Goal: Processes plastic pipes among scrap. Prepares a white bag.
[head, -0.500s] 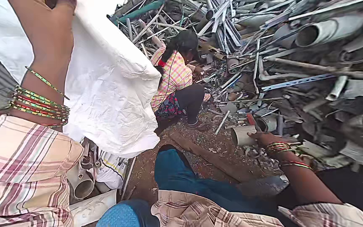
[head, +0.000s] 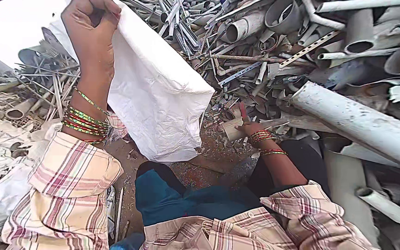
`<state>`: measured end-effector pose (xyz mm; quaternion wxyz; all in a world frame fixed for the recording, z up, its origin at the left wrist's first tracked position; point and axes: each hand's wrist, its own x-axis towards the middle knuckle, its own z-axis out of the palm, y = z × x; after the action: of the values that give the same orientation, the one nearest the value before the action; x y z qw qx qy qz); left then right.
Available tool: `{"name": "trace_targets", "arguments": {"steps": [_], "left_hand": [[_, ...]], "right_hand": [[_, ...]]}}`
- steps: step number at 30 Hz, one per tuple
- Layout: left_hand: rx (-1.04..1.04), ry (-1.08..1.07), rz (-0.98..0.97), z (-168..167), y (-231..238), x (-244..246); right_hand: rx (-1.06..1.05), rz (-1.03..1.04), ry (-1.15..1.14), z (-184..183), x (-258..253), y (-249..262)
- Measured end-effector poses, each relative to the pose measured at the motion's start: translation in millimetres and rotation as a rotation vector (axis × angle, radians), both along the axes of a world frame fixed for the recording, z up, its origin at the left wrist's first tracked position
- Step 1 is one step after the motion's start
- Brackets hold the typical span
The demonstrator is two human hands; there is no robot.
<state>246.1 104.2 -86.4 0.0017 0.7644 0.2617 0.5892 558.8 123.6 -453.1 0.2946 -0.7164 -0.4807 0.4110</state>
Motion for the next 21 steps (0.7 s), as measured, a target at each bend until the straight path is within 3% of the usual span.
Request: {"name": "trace_targets", "arguments": {"steps": [6,10,12,14,17,19,21], "left_hand": [[-0.156,-0.351,-0.374,-30,34,37],[-0.290,-0.544,-0.626,-100,75,5],[-0.504,-0.602,-0.565,-161,100,-21],[-0.860,-0.599,-0.389,-234,124,-47],[-1.318,-0.411,-0.104,-325,165,-73],[-1.438,-0.237,-0.014,-367,188,-86],[-1.486,-0.127,0.057,-384,210,-89]], "right_hand": [[-0.039,-0.180,-0.052,20,31,-24],[-0.036,-0.255,-0.176,29,47,-35],[-0.079,-0.291,-0.208,30,52,-36],[-0.137,-0.304,-0.221,31,55,-35],[-0.192,-0.230,-0.228,28,56,-28],[-0.241,-0.181,-0.219,26,54,-29],[-0.300,-0.150,-0.204,22,51,-31]]}}
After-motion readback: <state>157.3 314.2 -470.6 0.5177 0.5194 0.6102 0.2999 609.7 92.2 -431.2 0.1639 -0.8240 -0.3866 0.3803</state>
